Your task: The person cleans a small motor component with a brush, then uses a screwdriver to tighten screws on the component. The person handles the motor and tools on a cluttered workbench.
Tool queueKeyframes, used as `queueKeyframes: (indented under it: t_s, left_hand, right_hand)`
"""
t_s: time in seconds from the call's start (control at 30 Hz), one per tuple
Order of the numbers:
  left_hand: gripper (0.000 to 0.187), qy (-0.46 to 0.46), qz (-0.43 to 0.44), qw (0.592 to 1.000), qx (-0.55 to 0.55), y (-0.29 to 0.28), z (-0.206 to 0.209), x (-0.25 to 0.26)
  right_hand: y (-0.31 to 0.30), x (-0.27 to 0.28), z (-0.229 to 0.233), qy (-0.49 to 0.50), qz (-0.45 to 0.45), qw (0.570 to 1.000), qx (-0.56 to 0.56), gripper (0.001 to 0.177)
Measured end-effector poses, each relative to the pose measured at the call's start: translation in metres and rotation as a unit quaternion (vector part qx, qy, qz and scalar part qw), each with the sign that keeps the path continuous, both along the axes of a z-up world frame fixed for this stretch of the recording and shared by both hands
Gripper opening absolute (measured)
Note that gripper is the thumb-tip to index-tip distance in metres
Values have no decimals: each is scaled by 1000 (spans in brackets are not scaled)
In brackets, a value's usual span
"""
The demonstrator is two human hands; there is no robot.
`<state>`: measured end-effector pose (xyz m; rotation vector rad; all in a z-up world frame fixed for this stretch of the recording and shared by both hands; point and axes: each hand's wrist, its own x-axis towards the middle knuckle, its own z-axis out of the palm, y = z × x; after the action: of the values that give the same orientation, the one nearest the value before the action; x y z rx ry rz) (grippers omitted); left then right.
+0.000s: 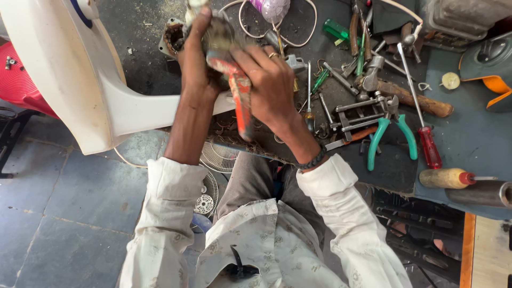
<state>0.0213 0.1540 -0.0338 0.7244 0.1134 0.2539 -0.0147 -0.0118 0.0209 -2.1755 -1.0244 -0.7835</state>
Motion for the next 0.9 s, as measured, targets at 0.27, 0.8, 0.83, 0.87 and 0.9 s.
queueKeyframes:
  t_s: [0.27, 0.8, 0.83, 0.87, 0.9]
  left_hand:
    - [53, -56, -27, 998, 3, -3, 1, 1]
    - [66, 119, -24, 993, 9, -8, 32, -13]
    - [68, 117, -21, 993, 13, -7, 34, -10]
    - [70, 129, -19, 991, 1, -8, 31, -10]
    - [71, 140, -17, 990, -11, -9, 27, -9]
  right_hand:
    - [-11, -2, 3, -26, 32, 998, 55, 31]
    - [-24, 3, 14, 14, 50, 992, 111, 31]
    - [-22, 6, 18, 17, 48, 992, 114, 32]
    - [-24, 3, 17, 30, 45, 992, 114, 33]
    - [-26, 3, 16, 42, 43, 992, 114, 34]
